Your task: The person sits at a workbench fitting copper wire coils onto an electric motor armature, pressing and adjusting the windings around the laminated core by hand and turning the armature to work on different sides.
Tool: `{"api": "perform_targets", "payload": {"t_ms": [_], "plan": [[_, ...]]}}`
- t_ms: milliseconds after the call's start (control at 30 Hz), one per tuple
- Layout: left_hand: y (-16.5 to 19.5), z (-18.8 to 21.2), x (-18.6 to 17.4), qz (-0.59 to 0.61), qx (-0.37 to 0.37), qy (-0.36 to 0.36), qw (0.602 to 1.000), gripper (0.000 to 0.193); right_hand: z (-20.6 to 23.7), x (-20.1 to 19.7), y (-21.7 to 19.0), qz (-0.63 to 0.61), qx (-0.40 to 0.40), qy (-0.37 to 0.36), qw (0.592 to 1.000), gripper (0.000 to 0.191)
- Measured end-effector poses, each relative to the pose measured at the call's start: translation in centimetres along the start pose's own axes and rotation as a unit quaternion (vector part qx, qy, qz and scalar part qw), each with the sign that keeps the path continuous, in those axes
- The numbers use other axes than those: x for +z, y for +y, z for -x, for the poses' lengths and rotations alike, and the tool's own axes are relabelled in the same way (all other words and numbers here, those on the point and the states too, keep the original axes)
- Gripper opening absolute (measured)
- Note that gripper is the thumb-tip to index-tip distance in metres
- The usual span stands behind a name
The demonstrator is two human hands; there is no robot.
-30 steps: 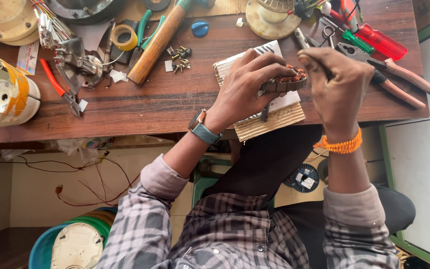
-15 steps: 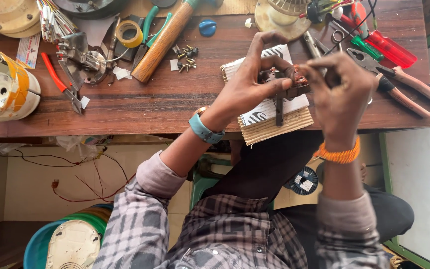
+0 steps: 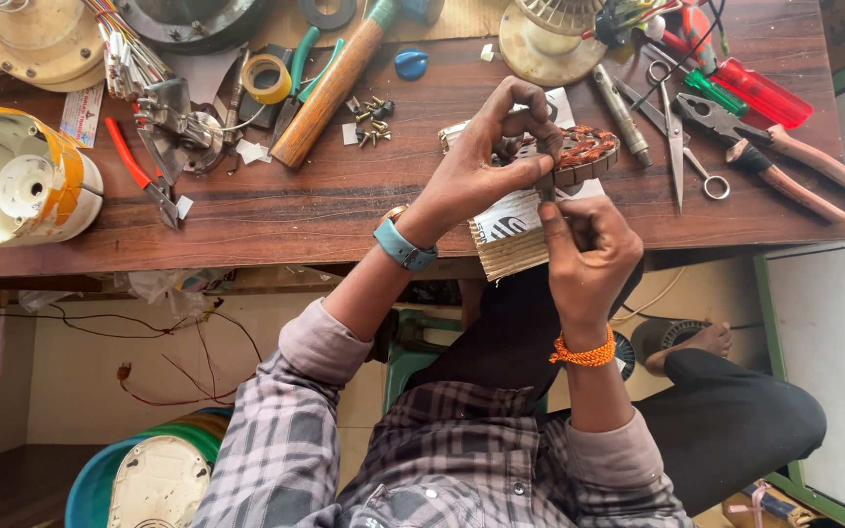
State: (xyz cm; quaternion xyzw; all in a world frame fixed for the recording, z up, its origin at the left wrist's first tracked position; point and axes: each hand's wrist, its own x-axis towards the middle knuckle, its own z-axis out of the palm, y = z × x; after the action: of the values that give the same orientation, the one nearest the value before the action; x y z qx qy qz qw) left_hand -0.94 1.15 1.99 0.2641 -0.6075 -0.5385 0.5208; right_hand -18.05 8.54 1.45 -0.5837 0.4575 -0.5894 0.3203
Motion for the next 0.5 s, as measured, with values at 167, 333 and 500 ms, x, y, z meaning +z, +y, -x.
{"api": "perform_targets", "payload": {"t_ms": [167,333,500], "plan": [[0.3,0.1,0.2,-0.031,0.011,0.019,0.999,0.042,0.4,0.0,1.2,0.07,-0.012,-0.004,0.997,0.012],[0.1,0.2,2.3,-0.377,0.141,0.054,0.914,0.06,0.5,-1.5,3.1,0.113,-0.021,0.024,0.993,0.009],[-0.5,0.5,3.5,-0.485,0.206,0.1,0.844,0.043,-1.2,-4.9,3.7,0.145,-0.057,0.054,0.986,0.011]]}}
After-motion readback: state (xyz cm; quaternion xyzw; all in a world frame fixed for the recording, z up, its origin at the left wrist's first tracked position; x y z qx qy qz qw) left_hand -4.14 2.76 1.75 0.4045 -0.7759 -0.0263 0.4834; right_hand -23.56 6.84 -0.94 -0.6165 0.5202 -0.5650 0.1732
